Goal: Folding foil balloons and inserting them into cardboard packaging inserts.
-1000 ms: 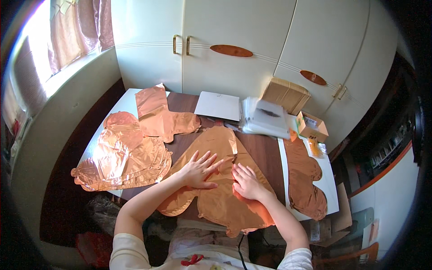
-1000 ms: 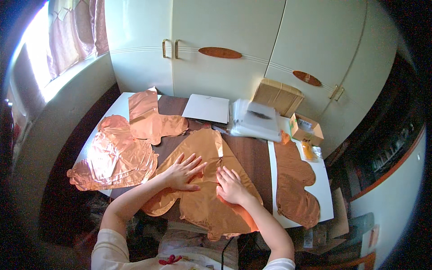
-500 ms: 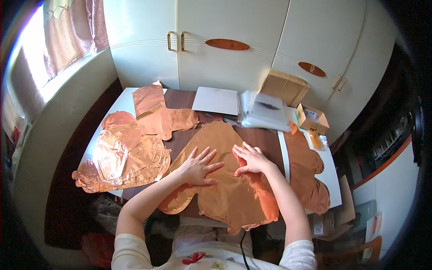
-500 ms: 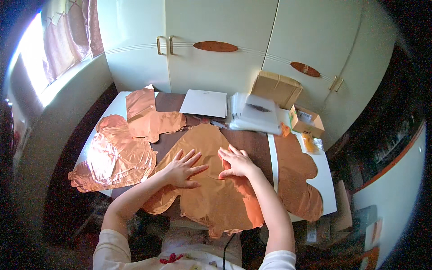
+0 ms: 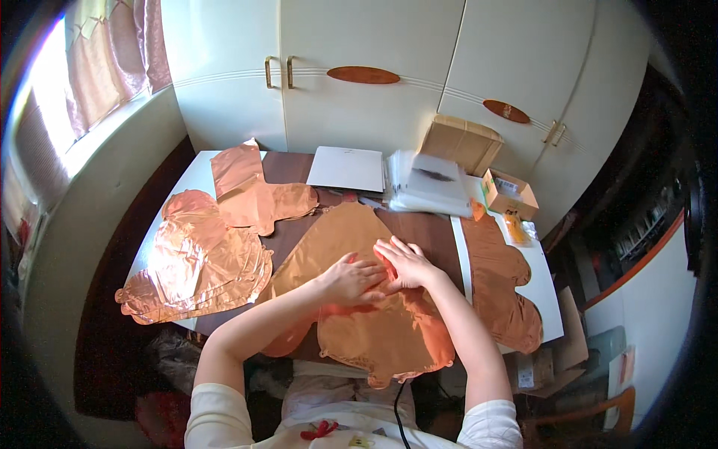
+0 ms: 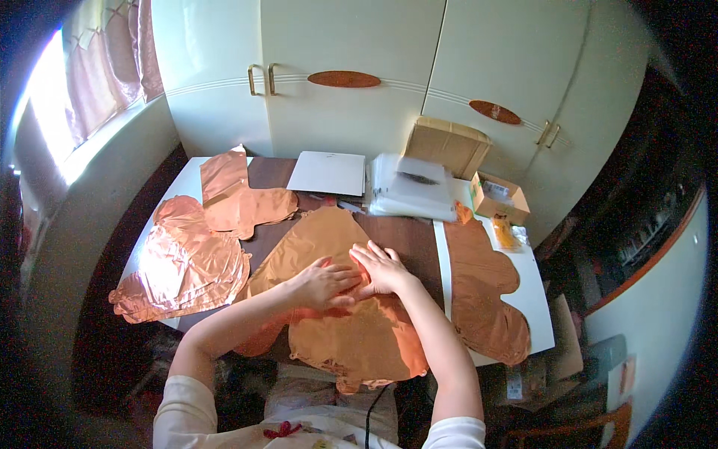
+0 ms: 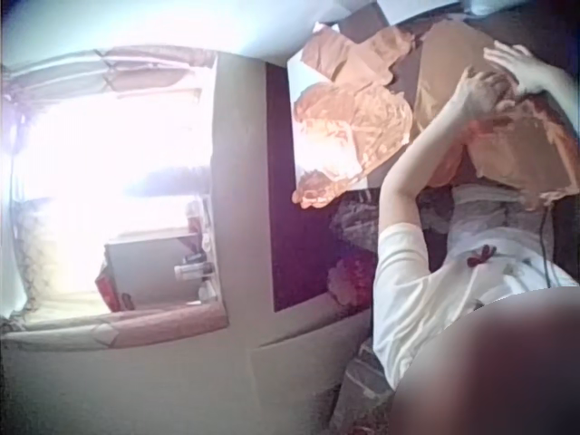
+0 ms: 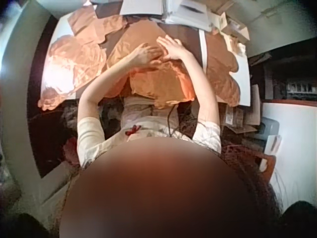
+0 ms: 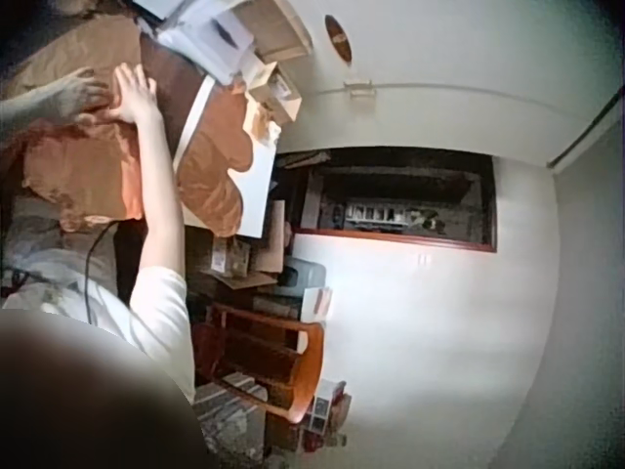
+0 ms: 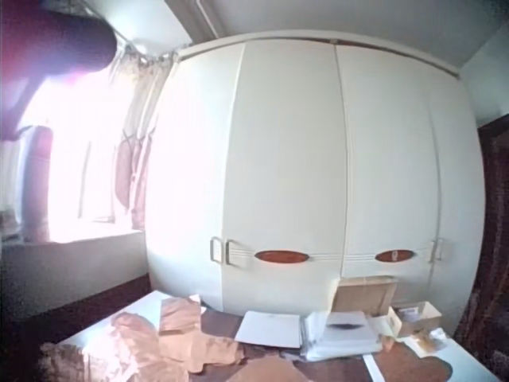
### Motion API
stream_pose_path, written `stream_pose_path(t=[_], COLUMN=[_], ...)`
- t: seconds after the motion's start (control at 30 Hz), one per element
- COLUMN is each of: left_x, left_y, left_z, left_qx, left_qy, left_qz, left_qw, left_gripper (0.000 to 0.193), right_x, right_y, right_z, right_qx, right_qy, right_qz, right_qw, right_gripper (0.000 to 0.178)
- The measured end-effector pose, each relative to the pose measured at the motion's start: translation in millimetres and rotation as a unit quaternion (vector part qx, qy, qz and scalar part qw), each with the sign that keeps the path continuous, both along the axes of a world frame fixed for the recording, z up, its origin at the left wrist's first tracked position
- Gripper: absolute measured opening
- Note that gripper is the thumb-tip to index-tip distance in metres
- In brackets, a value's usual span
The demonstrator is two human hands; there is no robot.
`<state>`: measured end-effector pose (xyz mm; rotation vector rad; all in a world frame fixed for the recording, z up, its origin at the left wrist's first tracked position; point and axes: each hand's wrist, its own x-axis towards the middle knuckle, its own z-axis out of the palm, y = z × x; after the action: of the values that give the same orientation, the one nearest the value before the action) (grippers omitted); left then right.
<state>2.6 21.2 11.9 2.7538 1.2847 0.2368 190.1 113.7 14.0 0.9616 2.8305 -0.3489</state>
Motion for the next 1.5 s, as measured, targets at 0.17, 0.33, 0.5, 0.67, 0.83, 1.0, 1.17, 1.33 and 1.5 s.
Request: stream_pose_path(t=[0.17,0.33,0.5,0.67,0.83,1.0,1.17,1.33,1.5], left_x=[-5,-9,-22,-25,-34,-26,-34,-28,-28], left_y=[22,16,-22,-35,-42,-37,-40,-34,-33], left_z=[-8,-10,-11,-6,-12,-11,-9,-10,-13], left_qx=[0.030,0.028,0.003,0.047,0.054,0.049,0.041,0.046,0.048], left_qy=[0.016,0.065,0.050,0.054,0.059,0.050,0.044,0.040,0.049], left_qz=[0.054,0.063,0.005,-0.001,0.011,0.001,0.008,0.000,0.002], left_qw=[0.998,0.996,0.999,0.997,0.997,0.998,0.998,0.998,0.998], left_gripper=[0.062,0.060,0.061,0.074,0.075,0.077,0.079,0.080,0.080], right_x=[-2,-3,1,4,-2,64,130,138,91], right_y=[-1,1,2,-3,-79,-166,-222,-275,-273], right_z=[1,3,3,11,33,-11,-3,-49,-68], right_qx=[-0.011,-0.015,-0.030,-0.025,0.074,0.057,0.119,-0.307,-0.504], right_qy=[-0.007,-0.015,0.000,-0.008,-0.123,0.052,0.152,0.579,0.608], right_qz=[-0.009,-0.004,-0.009,-0.001,0.024,0.025,-0.200,-0.448,-0.378], right_qw=[1.000,1.000,0.999,1.000,0.989,0.997,0.961,0.608,0.483], right_gripper=[0.114,0.119,0.121,0.123,0.093,0.072,0.043,0.016,0.033])
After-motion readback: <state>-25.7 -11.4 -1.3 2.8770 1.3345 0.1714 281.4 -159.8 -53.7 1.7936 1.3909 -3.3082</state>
